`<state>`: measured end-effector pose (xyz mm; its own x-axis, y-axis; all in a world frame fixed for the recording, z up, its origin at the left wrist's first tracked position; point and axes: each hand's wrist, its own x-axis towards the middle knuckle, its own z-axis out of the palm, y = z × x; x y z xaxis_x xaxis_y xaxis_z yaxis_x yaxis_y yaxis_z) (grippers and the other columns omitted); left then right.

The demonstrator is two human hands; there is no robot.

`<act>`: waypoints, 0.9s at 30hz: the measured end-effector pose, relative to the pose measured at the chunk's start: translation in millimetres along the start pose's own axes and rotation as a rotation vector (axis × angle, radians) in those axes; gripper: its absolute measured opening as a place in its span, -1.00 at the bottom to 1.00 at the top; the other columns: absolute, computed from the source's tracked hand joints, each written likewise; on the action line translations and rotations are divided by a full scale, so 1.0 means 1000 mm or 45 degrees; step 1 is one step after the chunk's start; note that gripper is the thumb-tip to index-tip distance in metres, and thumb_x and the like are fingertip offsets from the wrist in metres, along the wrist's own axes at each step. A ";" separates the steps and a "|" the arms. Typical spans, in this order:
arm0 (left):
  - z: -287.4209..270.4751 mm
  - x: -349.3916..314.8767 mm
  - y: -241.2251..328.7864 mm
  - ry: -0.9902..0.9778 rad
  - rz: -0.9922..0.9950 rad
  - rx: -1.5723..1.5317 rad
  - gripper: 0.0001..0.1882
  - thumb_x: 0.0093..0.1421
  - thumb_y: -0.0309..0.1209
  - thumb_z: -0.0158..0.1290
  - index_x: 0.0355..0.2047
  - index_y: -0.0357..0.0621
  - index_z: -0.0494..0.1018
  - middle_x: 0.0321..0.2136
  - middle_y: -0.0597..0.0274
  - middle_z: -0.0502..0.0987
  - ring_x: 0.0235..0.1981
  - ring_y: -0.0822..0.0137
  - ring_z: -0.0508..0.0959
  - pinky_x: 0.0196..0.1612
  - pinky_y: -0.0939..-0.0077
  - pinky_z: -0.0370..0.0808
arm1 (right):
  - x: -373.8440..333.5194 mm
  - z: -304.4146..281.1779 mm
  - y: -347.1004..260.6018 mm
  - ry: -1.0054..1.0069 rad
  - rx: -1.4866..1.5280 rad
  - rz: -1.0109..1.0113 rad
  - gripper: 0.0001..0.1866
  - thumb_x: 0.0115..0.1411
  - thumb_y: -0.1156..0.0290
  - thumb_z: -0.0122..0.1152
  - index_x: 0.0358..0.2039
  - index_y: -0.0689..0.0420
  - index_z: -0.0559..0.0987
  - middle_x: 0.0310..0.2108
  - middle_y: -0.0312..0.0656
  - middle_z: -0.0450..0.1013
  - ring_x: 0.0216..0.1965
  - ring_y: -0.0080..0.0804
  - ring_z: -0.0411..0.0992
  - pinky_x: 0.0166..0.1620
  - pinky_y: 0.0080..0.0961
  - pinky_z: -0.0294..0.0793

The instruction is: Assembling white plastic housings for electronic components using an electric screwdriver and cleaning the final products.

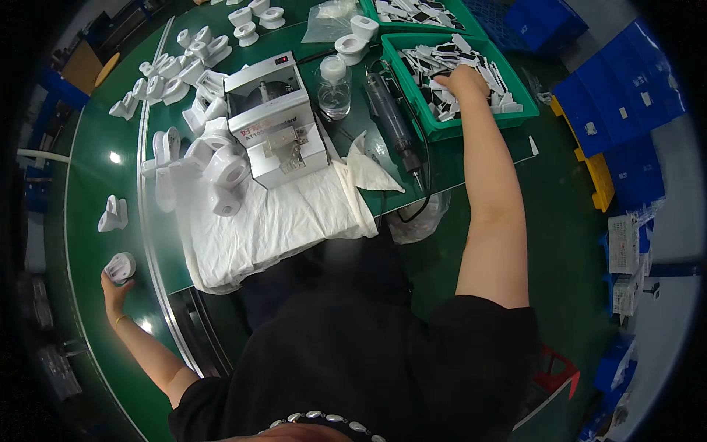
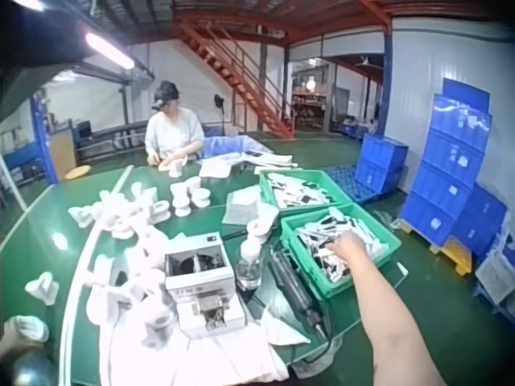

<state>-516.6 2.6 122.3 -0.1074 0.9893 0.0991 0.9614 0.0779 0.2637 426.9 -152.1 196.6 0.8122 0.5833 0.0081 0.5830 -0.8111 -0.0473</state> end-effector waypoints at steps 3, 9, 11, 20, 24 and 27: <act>-0.003 -0.002 -0.016 -0.040 0.092 -0.259 -0.16 -0.10 -0.55 0.29 0.23 -0.20 0.20 0.19 -0.05 0.38 0.16 0.13 0.44 0.21 0.36 0.36 | 0.002 0.003 -0.018 -0.121 -0.090 0.054 -0.38 0.05 -0.12 0.38 -0.10 0.16 0.64 -0.05 0.02 0.56 -0.01 -0.01 0.53 -0.05 -0.13 0.53; -0.006 -0.030 0.044 0.159 0.036 -0.360 -0.64 0.02 -0.36 0.25 -0.28 -0.21 0.33 -0.39 0.22 0.49 -0.34 0.40 0.45 -0.22 0.49 0.44 | 0.062 0.050 0.016 0.205 0.127 -0.157 -0.50 0.11 0.15 0.39 -0.06 0.26 0.59 -0.08 0.10 0.55 -0.01 0.10 0.50 0.00 -0.11 0.50; -0.003 -0.051 0.044 0.312 0.063 -0.576 -0.66 0.05 -0.33 0.25 -0.28 -0.18 0.33 -0.40 0.30 0.44 -0.36 0.48 0.38 -0.26 0.54 0.40 | 0.040 0.041 0.005 0.666 0.481 -0.320 -0.51 0.12 0.23 0.39 -0.03 0.28 0.55 -0.16 0.04 0.57 -0.14 -0.02 0.55 -0.06 -0.25 0.51; 0.036 -0.183 0.350 -0.196 0.672 -1.580 -0.36 -0.19 -0.54 0.39 -0.26 -0.11 0.13 -0.02 -0.04 0.44 0.05 0.20 0.47 0.08 0.34 0.44 | -0.267 -0.039 -0.120 -0.335 2.080 -0.922 -0.74 0.20 0.60 0.26 -0.07 0.27 0.57 -0.27 -0.26 0.54 -0.32 -0.65 0.43 -0.21 -0.72 0.42; 0.056 -0.205 0.403 -0.126 0.936 -1.729 -0.33 -0.13 -0.56 0.41 -0.26 -0.12 0.07 0.17 -0.34 0.34 0.26 -0.08 0.35 0.22 0.20 0.38 | -0.314 -0.027 -0.143 -0.600 2.131 -0.914 -0.73 0.17 0.66 0.28 -0.09 0.29 0.58 -0.28 -0.25 0.55 -0.25 -0.61 0.50 -0.14 -0.70 0.47; 0.059 -0.211 0.419 -0.004 0.983 -1.616 -0.33 -0.13 -0.56 0.42 -0.26 -0.12 0.07 0.10 -0.29 0.43 0.20 -0.13 0.42 0.20 0.14 0.40 | -0.321 -0.020 -0.144 -0.615 2.032 -0.933 -0.73 0.17 0.65 0.29 -0.09 0.30 0.58 -0.30 -0.26 0.55 -0.27 -0.61 0.51 -0.16 -0.71 0.48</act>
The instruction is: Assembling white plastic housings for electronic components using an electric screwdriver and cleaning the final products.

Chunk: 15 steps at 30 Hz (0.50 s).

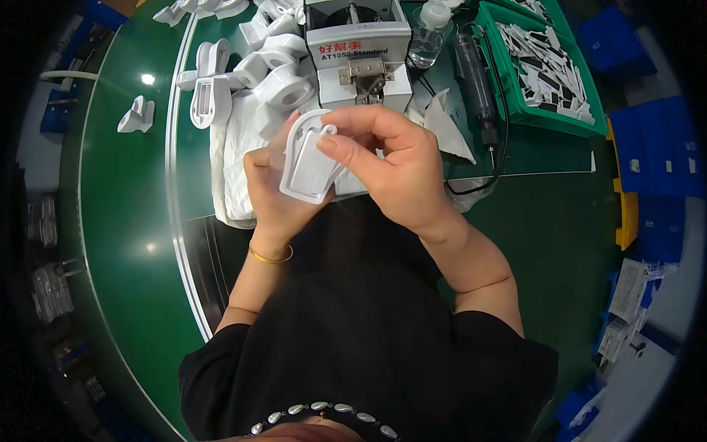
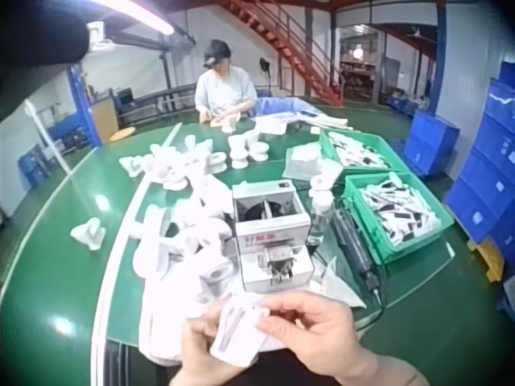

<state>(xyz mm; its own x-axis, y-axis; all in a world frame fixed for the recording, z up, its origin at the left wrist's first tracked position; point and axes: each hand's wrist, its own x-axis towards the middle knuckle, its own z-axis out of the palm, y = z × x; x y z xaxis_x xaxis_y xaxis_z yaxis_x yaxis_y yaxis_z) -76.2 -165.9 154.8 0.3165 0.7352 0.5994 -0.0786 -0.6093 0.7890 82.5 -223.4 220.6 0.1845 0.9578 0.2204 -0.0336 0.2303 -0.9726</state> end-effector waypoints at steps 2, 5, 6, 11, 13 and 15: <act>0.005 0.000 -0.002 0.065 0.118 0.113 -0.34 -0.11 -0.53 0.42 -0.26 -0.11 0.07 0.05 -0.23 0.47 0.12 -0.14 0.50 0.18 0.07 0.43 | -0.003 0.002 0.003 0.073 -0.035 0.013 -0.74 0.18 0.63 0.30 -0.09 0.30 0.58 -0.32 -0.26 0.55 -0.28 -0.61 0.50 -0.17 -0.71 0.48; 0.008 0.001 0.002 0.050 0.068 0.202 -0.34 -0.08 -0.51 0.42 -0.27 -0.11 0.06 0.01 -0.19 0.50 0.04 -0.11 0.55 0.17 0.01 0.45 | -0.006 -0.004 0.006 0.021 -0.138 0.062 -0.71 0.17 0.61 0.32 -0.07 0.31 0.58 -0.25 -0.24 0.54 -0.21 -0.62 0.49 -0.12 -0.66 0.47; 0.008 0.001 0.002 0.012 0.026 0.208 -0.34 -0.07 -0.50 0.42 -0.27 -0.11 0.06 0.00 -0.19 0.50 0.03 -0.10 0.56 0.17 0.00 0.45 | -0.006 -0.008 0.007 0.020 -0.137 0.067 -0.71 0.17 0.61 0.32 -0.07 0.31 0.58 -0.25 -0.24 0.54 -0.21 -0.62 0.49 -0.12 -0.66 0.47; 0.014 -0.003 -0.003 0.092 0.134 0.197 -0.34 -0.07 -0.49 0.42 -0.27 -0.10 0.05 0.01 -0.20 0.50 0.05 -0.13 0.54 0.17 -0.03 0.44 | 0.003 -0.005 0.019 0.044 -0.743 -0.365 -0.48 0.19 0.52 0.32 0.16 0.29 0.43 -0.03 -0.19 0.44 -0.03 -0.49 0.43 0.03 -0.54 0.42; 0.012 0.000 0.000 0.081 0.078 0.134 -0.33 -0.07 -0.48 0.42 -0.27 -0.08 0.04 0.02 -0.21 0.48 0.09 -0.15 0.51 0.18 -0.05 0.42 | -0.001 -0.005 0.023 0.003 -0.112 0.065 -0.44 0.20 0.54 0.29 0.21 0.30 0.37 0.00 -0.16 0.44 -0.01 -0.47 0.42 0.06 -0.54 0.41; 0.005 0.006 0.008 -0.230 0.140 0.291 -0.31 -0.02 -0.47 0.39 -0.08 -0.11 0.09 0.14 -0.22 0.38 0.22 -0.14 0.39 0.23 -0.01 0.34 | -0.003 -0.007 0.025 -0.039 0.526 0.484 -0.39 0.20 0.56 0.26 0.25 0.30 0.31 0.02 -0.14 0.43 0.01 -0.44 0.42 0.09 -0.53 0.39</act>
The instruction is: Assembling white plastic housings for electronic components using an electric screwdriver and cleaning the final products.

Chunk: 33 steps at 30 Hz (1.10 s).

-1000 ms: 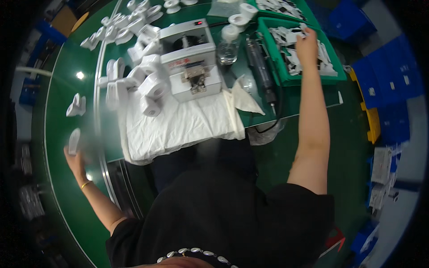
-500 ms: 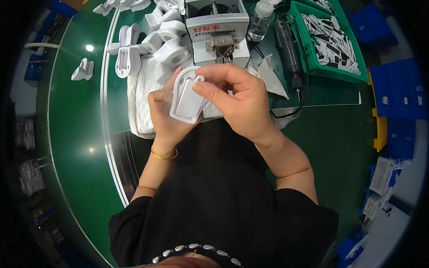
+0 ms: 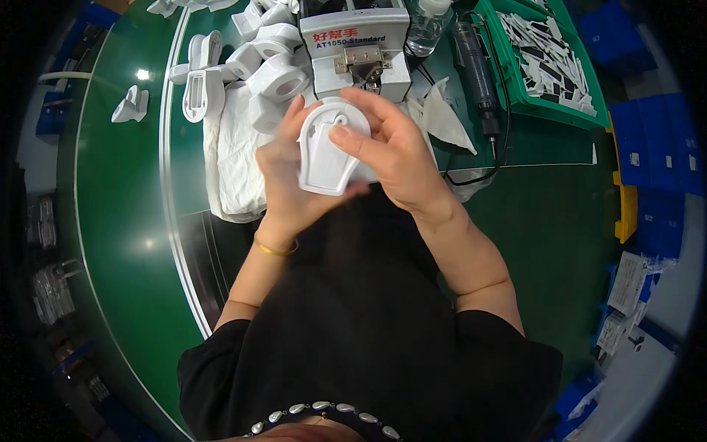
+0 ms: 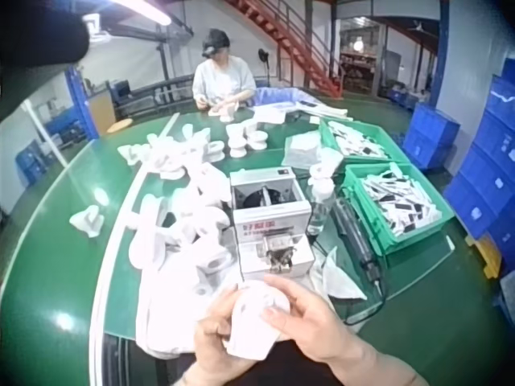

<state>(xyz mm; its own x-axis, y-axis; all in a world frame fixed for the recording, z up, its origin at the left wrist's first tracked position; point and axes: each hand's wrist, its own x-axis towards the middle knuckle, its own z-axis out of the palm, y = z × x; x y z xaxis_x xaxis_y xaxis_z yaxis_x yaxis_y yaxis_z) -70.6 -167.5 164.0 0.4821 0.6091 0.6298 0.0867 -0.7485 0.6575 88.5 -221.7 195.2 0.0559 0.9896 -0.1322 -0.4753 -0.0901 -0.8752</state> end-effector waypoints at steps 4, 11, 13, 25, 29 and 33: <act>-0.007 -0.012 0.001 0.087 -0.586 -1.313 -0.14 0.17 -0.52 0.17 0.34 -0.10 -0.14 0.31 -0.17 0.15 0.26 0.06 0.30 0.26 0.17 0.26 | -0.007 -0.004 0.000 -0.050 -0.191 -0.169 -0.33 0.20 0.59 0.23 0.30 0.31 0.21 0.08 -0.06 0.40 0.06 -0.42 0.41 0.12 -0.51 0.39; -0.010 -0.009 0.013 -0.131 -0.587 -0.983 -0.20 0.24 -0.60 0.09 0.37 -0.17 -0.11 0.24 -0.19 0.28 0.23 0.17 0.34 0.26 0.22 0.27 | -0.017 -0.004 -0.001 -0.016 -0.420 -0.259 -0.29 0.19 0.59 0.25 0.31 0.29 0.16 0.05 -0.01 0.42 0.04 -0.42 0.42 0.08 -0.50 0.43; -0.007 -0.009 0.021 -0.081 -0.739 -1.198 -0.07 0.15 -0.54 0.22 0.39 -0.19 -0.13 0.25 -0.18 0.27 0.25 0.08 0.33 0.25 0.22 0.30 | -0.018 -0.010 -0.005 0.006 -0.451 -0.223 -0.29 0.19 0.59 0.25 0.30 0.28 0.16 0.03 -0.02 0.44 0.01 -0.43 0.45 0.06 -0.51 0.44; 0.017 -0.028 0.008 -0.202 -0.536 -0.339 0.17 -0.25 -0.40 0.51 0.33 -0.20 0.04 0.22 0.02 0.28 0.27 0.08 0.33 0.27 0.25 0.34 | 0.074 -0.180 -0.070 0.873 -2.361 0.244 -0.34 0.09 -0.02 0.32 0.05 0.24 0.54 -0.09 0.06 0.56 -0.06 -0.11 0.55 -0.01 -0.32 0.49; 0.030 -0.037 0.000 -0.226 -0.615 -0.437 0.15 -0.26 -0.38 0.52 0.31 -0.20 0.07 0.21 0.03 0.28 0.24 0.10 0.36 0.26 0.25 0.35 | 0.082 -0.191 -0.070 0.848 -2.402 0.437 -0.29 0.02 -0.02 0.36 0.04 0.27 0.53 -0.16 0.04 0.58 -0.14 -0.17 0.57 -0.07 -0.34 0.50; 0.038 -0.048 -0.011 -0.176 -0.536 -0.347 0.10 -0.28 -0.38 0.52 0.26 -0.16 0.14 0.18 -0.03 0.34 0.17 0.04 0.41 0.22 0.26 0.38 | 0.065 -0.186 -0.090 0.679 -1.328 0.092 -0.47 0.06 0.11 0.36 -0.18 0.35 0.54 -0.35 -0.15 0.54 -0.30 -0.45 0.51 -0.24 -0.53 0.47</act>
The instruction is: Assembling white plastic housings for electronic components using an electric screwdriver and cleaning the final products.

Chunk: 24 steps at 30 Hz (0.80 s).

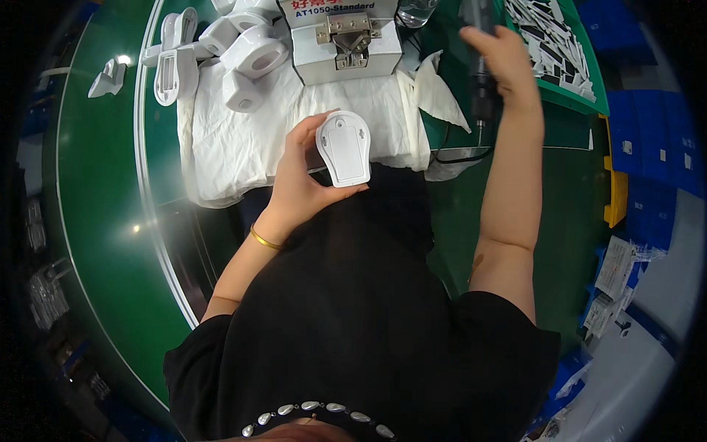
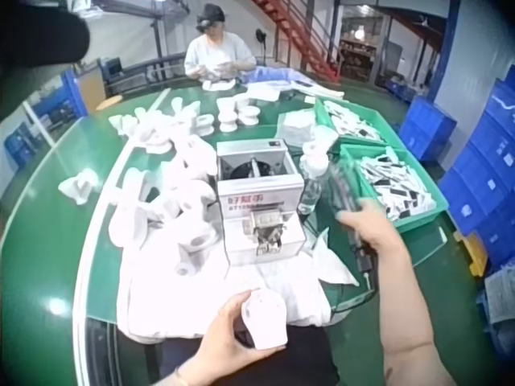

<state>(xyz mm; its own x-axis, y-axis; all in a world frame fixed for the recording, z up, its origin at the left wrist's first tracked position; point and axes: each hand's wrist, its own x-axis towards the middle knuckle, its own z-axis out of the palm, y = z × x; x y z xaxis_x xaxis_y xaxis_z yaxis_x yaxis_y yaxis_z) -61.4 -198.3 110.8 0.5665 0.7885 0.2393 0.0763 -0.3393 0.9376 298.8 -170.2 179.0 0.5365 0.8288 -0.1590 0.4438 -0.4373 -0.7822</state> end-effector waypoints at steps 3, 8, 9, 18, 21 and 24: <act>-0.002 0.000 0.002 0.005 0.094 0.047 -0.02 -0.30 -0.38 0.51 0.18 -0.11 0.28 0.17 -0.09 0.36 0.15 -0.04 0.42 0.18 0.26 0.40 | -0.018 -0.013 -0.028 -0.123 0.938 -0.416 -0.68 0.17 0.39 0.24 -0.14 0.36 0.51 -0.25 -0.07 0.50 -0.28 -0.31 0.51 -0.15 -0.39 0.49; -0.002 0.005 0.004 -0.016 0.306 0.357 -0.26 -0.29 -0.35 0.48 0.01 0.01 0.51 0.15 -0.14 0.37 0.16 -0.13 0.41 0.14 0.20 0.43 | -0.077 0.043 -0.147 0.267 1.482 -0.679 -0.51 0.17 0.65 0.20 0.11 0.24 0.33 -0.29 -0.14 0.49 -0.41 -0.40 0.51 -0.32 -0.52 0.53; -0.001 0.005 0.006 0.005 0.309 0.362 -0.28 -0.28 -0.34 0.48 -0.01 0.03 0.52 0.15 -0.14 0.38 0.16 -0.14 0.41 0.13 0.18 0.44 | -0.072 0.046 -0.150 0.298 1.388 -0.796 -0.52 0.17 0.67 0.18 0.10 0.22 0.32 -0.24 -0.13 0.48 -0.39 -0.31 0.52 -0.31 -0.42 0.56; -0.006 0.002 0.004 0.011 0.277 0.337 -0.34 -0.21 -0.30 0.48 -0.01 0.02 0.56 0.15 -0.10 0.39 0.20 -0.11 0.39 0.16 0.17 0.42 | -0.051 0.079 -0.166 -0.398 1.315 -1.054 -0.59 0.07 0.57 0.37 -0.08 0.19 0.41 -0.34 -0.28 0.48 -0.34 -0.55 0.48 -0.25 -0.64 0.47; -0.005 0.005 -0.002 0.002 0.321 0.358 -0.34 -0.22 -0.28 0.48 -0.02 0.04 0.57 0.14 -0.10 0.40 0.19 -0.08 0.40 0.14 0.21 0.45 | -0.061 0.078 -0.175 -0.100 0.687 -0.984 -0.49 0.08 0.57 0.35 0.02 0.21 0.35 -0.31 -0.27 0.47 -0.29 -0.56 0.47 -0.23 -0.65 0.45; -0.005 0.003 -0.006 0.016 0.315 0.385 -0.35 -0.22 -0.28 0.48 -0.02 0.06 0.57 0.14 -0.10 0.40 0.17 -0.07 0.43 0.11 0.25 0.47 | -0.060 0.094 -0.180 0.048 0.749 -0.938 -0.46 0.08 0.59 0.32 0.07 0.24 0.33 -0.33 -0.25 0.47 -0.32 -0.55 0.46 -0.26 -0.66 0.44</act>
<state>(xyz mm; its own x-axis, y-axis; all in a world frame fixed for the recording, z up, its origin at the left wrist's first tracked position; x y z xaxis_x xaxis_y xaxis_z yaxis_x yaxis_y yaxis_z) -64.1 -191.6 106.7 0.5882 0.6696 0.4536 0.1779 -0.6542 0.7351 118.9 -108.4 272.8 0.2922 0.8101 0.5083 0.2526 0.4473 -0.8580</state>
